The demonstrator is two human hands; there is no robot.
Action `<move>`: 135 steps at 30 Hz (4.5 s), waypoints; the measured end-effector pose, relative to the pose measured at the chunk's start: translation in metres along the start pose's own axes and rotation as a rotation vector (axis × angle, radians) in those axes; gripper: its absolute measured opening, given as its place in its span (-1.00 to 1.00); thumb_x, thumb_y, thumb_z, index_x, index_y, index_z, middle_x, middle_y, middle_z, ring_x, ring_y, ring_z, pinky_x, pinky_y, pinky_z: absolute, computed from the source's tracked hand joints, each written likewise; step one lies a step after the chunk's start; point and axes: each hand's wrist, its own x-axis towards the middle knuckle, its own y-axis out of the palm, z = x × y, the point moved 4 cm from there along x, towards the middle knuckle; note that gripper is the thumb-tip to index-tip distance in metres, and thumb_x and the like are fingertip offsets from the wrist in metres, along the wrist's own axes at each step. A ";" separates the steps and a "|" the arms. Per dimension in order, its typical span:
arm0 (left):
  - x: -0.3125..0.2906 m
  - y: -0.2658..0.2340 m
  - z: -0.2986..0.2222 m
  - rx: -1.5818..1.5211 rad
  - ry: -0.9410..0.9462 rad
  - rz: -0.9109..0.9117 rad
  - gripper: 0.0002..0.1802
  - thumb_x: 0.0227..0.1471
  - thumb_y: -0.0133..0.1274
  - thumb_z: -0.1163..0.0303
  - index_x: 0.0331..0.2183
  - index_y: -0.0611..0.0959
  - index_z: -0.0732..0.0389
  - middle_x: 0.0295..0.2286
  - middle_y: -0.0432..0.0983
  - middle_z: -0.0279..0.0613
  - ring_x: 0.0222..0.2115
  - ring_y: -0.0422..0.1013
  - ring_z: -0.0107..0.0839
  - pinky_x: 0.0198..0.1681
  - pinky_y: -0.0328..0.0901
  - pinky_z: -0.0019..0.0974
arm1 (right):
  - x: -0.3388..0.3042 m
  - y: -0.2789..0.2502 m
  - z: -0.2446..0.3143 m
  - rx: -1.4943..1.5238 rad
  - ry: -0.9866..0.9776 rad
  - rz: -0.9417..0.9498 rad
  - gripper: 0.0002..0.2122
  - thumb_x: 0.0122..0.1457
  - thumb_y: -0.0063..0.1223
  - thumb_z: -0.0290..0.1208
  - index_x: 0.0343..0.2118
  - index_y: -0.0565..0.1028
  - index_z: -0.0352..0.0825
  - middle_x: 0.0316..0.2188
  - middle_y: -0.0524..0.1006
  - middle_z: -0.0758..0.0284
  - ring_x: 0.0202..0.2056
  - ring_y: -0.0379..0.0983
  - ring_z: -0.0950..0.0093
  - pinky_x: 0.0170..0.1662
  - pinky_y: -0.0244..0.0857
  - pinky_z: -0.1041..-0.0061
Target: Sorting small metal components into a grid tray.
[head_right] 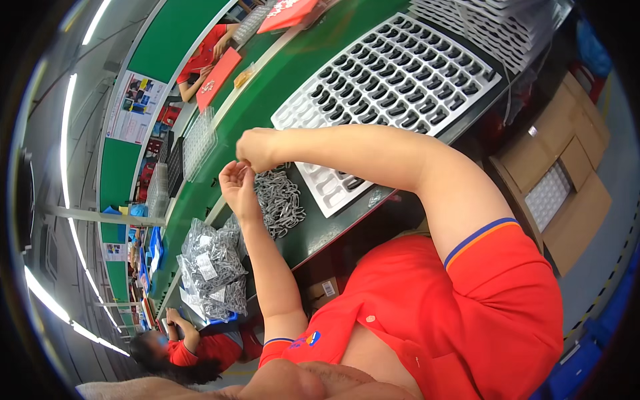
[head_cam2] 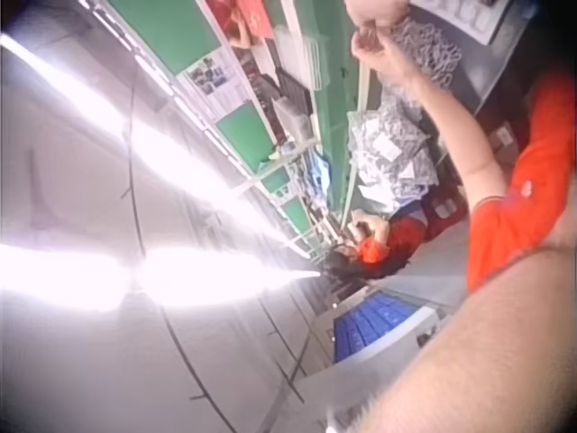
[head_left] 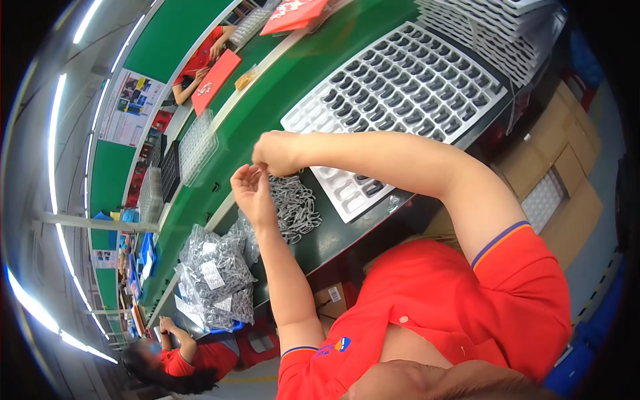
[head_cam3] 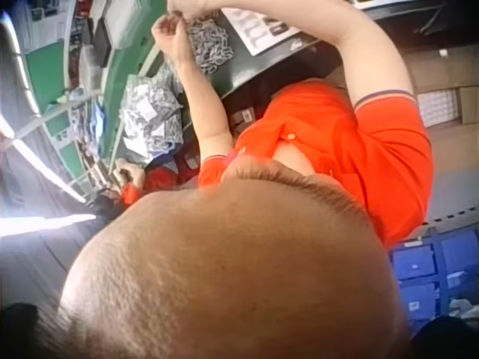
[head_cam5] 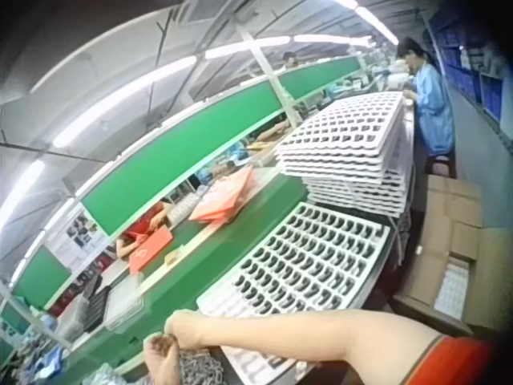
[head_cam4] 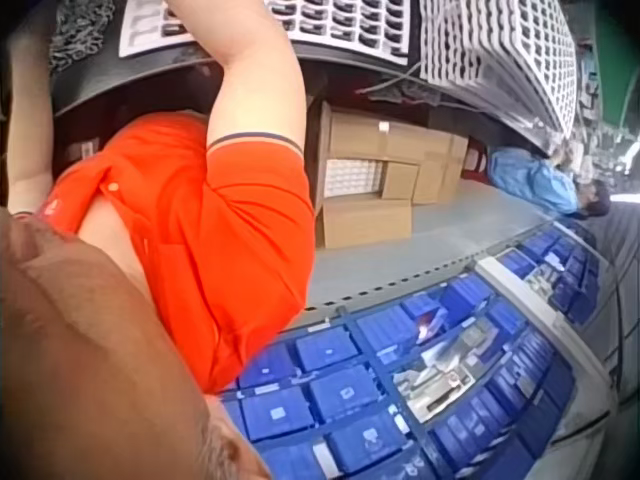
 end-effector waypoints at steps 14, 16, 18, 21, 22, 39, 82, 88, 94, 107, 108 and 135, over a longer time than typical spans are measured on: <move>-0.047 0.096 -0.072 0.512 0.125 0.387 -0.74 -0.09 0.19 0.68 -0.27 0.57 0.30 -0.42 0.57 -0.15 -0.35 0.52 -0.33 -0.28 0.39 -0.34 | -0.076 -0.054 -0.059 -0.173 -0.009 -0.560 -0.87 -0.07 0.10 -0.60 -0.40 0.58 -0.38 -0.44 0.60 0.09 -0.39 0.57 0.16 -0.32 0.43 0.33; -0.075 0.122 -0.079 0.381 0.255 0.676 -0.78 -0.19 0.21 0.65 -0.38 0.60 0.27 -0.43 0.56 -0.16 -0.41 0.51 -0.29 -0.34 0.39 -0.30 | -0.084 -0.060 -0.071 -0.036 0.033 -0.617 -0.88 -0.05 0.11 -0.59 -0.40 0.58 -0.38 -0.45 0.60 0.10 -0.41 0.56 0.20 -0.32 0.43 0.35; -0.084 0.137 -0.075 0.457 0.308 0.772 -0.80 -0.19 0.19 0.65 -0.40 0.61 0.27 -0.44 0.55 -0.15 -0.39 0.49 -0.23 -0.33 0.39 -0.29 | -0.089 -0.066 -0.081 0.262 0.118 -0.730 -0.91 -0.01 0.14 -0.57 -0.40 0.59 -0.37 -0.46 0.60 0.13 -0.44 0.56 0.28 -0.33 0.43 0.40; -0.088 0.147 -0.072 0.567 0.359 0.887 -0.80 -0.20 0.16 0.65 -0.39 0.61 0.28 -0.44 0.54 -0.12 -0.38 0.46 -0.15 -0.33 0.38 -0.27 | -0.090 -0.058 -0.080 0.443 0.194 -0.653 -0.93 0.03 0.18 -0.55 -0.39 0.59 -0.37 -0.48 0.60 0.19 -0.45 0.53 0.41 -0.34 0.42 0.46; -0.089 0.148 -0.072 0.600 0.357 0.905 -0.77 -0.20 0.15 0.64 -0.36 0.60 0.29 -0.43 0.54 -0.09 -0.37 0.45 -0.13 -0.33 0.38 -0.26 | -0.089 -0.054 -0.081 0.537 0.237 -0.615 -0.94 0.05 0.20 -0.53 -0.39 0.60 -0.37 -0.49 0.60 0.22 -0.46 0.52 0.48 -0.34 0.42 0.49; -0.018 0.084 0.008 -0.328 -0.468 0.128 -0.83 0.07 0.13 0.64 -0.23 0.59 0.41 -0.31 0.55 -0.18 -0.39 0.50 -0.50 -0.27 0.43 -0.47 | -0.088 -0.005 -0.077 1.027 0.305 -0.490 -0.94 0.09 0.21 -0.56 -0.41 0.56 -0.41 -0.48 0.56 0.40 -0.45 0.44 0.68 -0.35 0.34 0.65; 0.105 0.104 0.004 0.416 0.145 0.384 -0.84 -0.12 0.22 0.52 -0.37 0.68 0.29 -0.49 0.61 -0.16 -0.45 0.53 -0.37 -0.30 0.41 -0.33 | -0.022 0.066 -0.018 -0.369 0.037 0.112 -0.83 0.10 0.01 -0.39 -0.32 0.63 -0.25 -0.29 0.62 0.24 -0.14 0.51 0.24 0.03 0.24 0.16; 0.058 0.220 -0.028 0.583 0.358 1.082 -0.78 -0.17 0.17 0.58 -0.34 0.65 0.27 -0.47 0.60 -0.11 -0.44 0.53 -0.30 -0.32 0.40 -0.25 | -0.028 0.079 -0.031 0.088 -0.076 -0.378 -0.71 0.14 0.02 -0.36 -0.07 0.57 -0.21 -0.03 0.55 0.16 0.02 0.44 0.18 0.21 0.13 0.20; 0.039 0.233 -0.013 0.829 0.356 1.085 -0.82 -0.18 0.05 0.61 -0.39 0.59 0.29 -0.41 0.60 0.06 -0.33 0.52 0.03 -0.24 0.39 -0.06 | -0.058 0.054 -0.007 0.064 -0.069 -0.276 -0.69 0.18 -0.07 -0.41 -0.01 0.43 -0.29 -0.03 0.50 0.13 0.01 0.41 0.16 0.13 0.24 0.26; 0.041 0.047 -0.006 0.015 -0.132 0.131 -0.84 0.04 0.15 0.57 -0.27 0.67 0.38 -0.36 0.61 -0.22 -0.40 0.51 -0.48 -0.30 0.42 -0.43 | -0.047 0.033 -0.014 -0.254 -0.327 -0.076 -0.87 0.11 0.04 -0.46 -0.47 0.59 -0.36 -0.31 0.57 0.14 -0.24 0.54 0.21 -0.19 0.40 0.26; 0.031 0.041 0.001 0.012 -0.138 0.123 -0.84 0.04 0.15 0.57 -0.27 0.67 0.38 -0.36 0.61 -0.22 -0.40 0.51 -0.48 -0.30 0.42 -0.43 | -0.048 0.027 -0.019 -0.061 -0.258 -0.172 -0.89 0.09 0.08 -0.47 -0.47 0.59 -0.35 -0.33 0.57 0.14 -0.25 0.54 0.20 -0.20 0.40 0.26; -0.010 0.055 0.006 -0.296 -0.432 0.228 -0.75 0.04 0.16 0.65 -0.17 0.65 0.44 -0.34 0.62 -0.14 -0.38 0.55 -0.49 -0.23 0.45 -0.47 | -0.060 0.013 -0.061 0.691 0.251 -0.383 -0.91 0.02 0.24 -0.55 -0.47 0.53 -0.42 -0.54 0.57 0.35 -0.46 0.47 0.61 -0.36 0.34 0.57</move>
